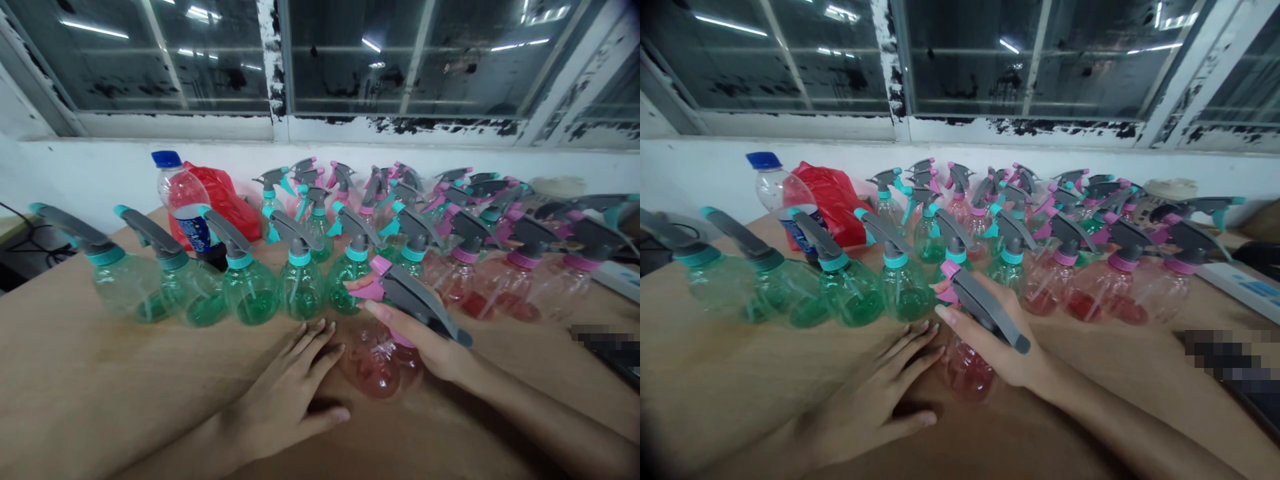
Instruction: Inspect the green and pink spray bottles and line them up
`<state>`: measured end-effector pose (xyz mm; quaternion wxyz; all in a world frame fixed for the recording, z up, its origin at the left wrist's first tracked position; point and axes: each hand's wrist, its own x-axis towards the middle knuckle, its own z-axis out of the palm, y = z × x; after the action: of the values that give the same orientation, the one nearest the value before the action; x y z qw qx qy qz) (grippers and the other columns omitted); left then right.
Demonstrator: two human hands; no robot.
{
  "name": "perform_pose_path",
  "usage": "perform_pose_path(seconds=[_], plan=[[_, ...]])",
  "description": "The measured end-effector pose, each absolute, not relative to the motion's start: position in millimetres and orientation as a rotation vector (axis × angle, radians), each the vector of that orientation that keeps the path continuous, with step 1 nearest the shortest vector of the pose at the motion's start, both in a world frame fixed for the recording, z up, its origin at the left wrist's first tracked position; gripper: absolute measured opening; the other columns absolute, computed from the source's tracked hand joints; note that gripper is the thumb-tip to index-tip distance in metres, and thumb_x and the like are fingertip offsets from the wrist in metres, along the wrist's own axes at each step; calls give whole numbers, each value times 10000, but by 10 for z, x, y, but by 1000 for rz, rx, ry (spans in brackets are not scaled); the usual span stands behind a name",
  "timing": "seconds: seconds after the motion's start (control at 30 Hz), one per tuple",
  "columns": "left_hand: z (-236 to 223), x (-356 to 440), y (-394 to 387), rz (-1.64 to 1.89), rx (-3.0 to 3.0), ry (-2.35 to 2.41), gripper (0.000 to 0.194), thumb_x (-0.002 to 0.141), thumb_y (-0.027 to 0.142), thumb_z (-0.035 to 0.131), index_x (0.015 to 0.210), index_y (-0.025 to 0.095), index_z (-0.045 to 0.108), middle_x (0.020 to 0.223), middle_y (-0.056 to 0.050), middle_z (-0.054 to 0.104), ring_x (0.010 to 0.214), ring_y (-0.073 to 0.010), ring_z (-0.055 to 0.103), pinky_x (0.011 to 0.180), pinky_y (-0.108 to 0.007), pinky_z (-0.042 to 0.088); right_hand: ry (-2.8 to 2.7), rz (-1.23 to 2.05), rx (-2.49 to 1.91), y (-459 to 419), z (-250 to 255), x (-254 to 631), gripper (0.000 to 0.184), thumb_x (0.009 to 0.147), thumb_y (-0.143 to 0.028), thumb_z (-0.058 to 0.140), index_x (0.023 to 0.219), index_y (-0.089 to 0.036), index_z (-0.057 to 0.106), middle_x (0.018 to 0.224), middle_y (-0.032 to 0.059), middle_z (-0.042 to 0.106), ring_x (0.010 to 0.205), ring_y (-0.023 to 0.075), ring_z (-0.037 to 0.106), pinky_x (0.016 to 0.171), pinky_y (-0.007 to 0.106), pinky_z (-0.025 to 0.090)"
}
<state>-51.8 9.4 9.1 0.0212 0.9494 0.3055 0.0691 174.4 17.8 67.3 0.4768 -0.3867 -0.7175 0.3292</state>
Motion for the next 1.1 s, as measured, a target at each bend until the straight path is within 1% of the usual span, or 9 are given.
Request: perform_pose_path(seconds=[0.17,0.43,0.63,0.73,0.83,0.9,0.97,1.03,1.1], plan=[[95,-516,100,248,2913,942,673,903,617,468,1398,165,401,1498,-114,301,1368,-306,263,1097,-486,250,-1748,813,-945,169,660,1750,121,869,-347,558,783,-274,514,600,-54,464,522,145,440,503,312,335],[107,-510,86,199,2930,947,667,917,608,449,1406,159,389,1508,-116,272,1374,-308,245,1095,-493,248,-1747,825,-968,163,665,1761,117,867,-361,557,796,-279,512,615,-47,469,540,154,450,521,317,348],[100,-522,93,246,2925,938,674,908,608,469,1410,167,381,1509,-113,271,1372,-312,249,1094,-495,252,-1774,718,-977,182,651,1749,92,873,-376,550,876,-284,550,719,-26,540,636,164,514,609,318,426],[87,-527,93,279,2930,933,671,906,602,480,1394,149,404,1503,-120,285,1368,-313,259,1097,-485,254,-1782,658,-981,175,665,1741,128,875,-378,549,811,-268,563,679,-35,526,600,144,507,592,300,430],[78,-527,93,284,2944,928,672,909,602,475,1388,135,411,1505,-123,278,1368,-314,260,1101,-481,248,-1781,620,-985,159,670,1744,208,885,-389,533,734,-248,558,618,-45,486,544,125,469,559,287,414],[76,-528,92,270,2953,931,670,913,600,469,1394,138,406,1511,-121,264,1372,-313,250,1101,-483,246,-1760,609,-989,151,669,1749,216,882,-387,541,723,-243,554,613,-49,490,535,118,473,559,282,419],[79,-527,90,256,2959,938,664,916,602,460,1398,149,401,1512,-114,262,1375,-309,243,1098,-485,250,-1753,644,-972,148,672,1753,177,873,-370,560,750,-243,571,667,-40,558,590,126,538,608,285,455],[86,-524,90,248,2958,953,653,918,604,453,1400,166,399,1510,-103,272,1376,-301,244,1097,-482,253,-1750,722,-933,155,679,1752,102,856,-349,586,856,-249,610,817,-12,654,746,158,624,720,309,496],[94,-519,91,243,2950,960,658,915,615,448,1403,176,394,1507,-98,281,1373,-297,254,1097,-480,251,-1719,794,-896,170,683,1749,184,836,-343,607,997,-253,619,962,17,689,888,192,649,817,348,506]])
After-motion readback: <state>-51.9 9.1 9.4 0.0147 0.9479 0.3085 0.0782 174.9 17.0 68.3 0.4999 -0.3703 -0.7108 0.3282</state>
